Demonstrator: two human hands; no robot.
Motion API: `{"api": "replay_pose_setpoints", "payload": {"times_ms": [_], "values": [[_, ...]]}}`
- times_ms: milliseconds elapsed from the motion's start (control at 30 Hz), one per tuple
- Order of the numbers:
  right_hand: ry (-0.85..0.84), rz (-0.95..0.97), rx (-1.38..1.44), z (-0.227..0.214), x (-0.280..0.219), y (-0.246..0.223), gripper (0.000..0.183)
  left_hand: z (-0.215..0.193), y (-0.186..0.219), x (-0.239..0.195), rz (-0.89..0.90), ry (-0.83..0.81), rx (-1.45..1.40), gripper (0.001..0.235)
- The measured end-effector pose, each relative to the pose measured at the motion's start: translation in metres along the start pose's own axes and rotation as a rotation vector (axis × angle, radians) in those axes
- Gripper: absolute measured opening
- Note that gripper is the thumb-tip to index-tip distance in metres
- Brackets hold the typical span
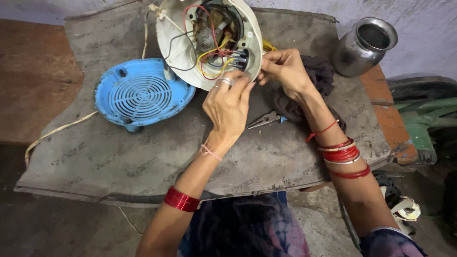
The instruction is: The person manipulates internal components and wires of a mixer grinder using pliers and by hand.
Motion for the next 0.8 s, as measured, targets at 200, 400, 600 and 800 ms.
{"api": "replay_pose_setpoints", "payload": {"times_ms": [200,400,600,800], "values": [[0.025,-0.169,-0.051,0.018,0.002,-0.006,0.023,-0.011,-0.002,0.006,-0.064,0.065,0.06,0.016],[0.059,-0.228,-0.063,0.023,0.004,-0.006,0.023,-0.008,-0.004,0.005,-0.091,0.051,0.068,0.023],[0.129,-0.288,-0.147,0.02,0.003,-0.008,0.022,-0.003,-0.002,0.005,-0.126,-0.039,0.106,0.052],[0.055,-0.22,-0.028,0.016,0.002,-0.007,0.023,0.001,0.006,0.006,0.006,-0.077,0.232,0.052]]}}
Point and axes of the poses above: each hand's wrist, its own x-axis towards the middle knuckle, its own z-axis out of the palm, y = z × x, the point moved 6 cm from there along x, towards the middle knuckle, and after that the axes turned 4 degrees about x, right-handed, at the moved point
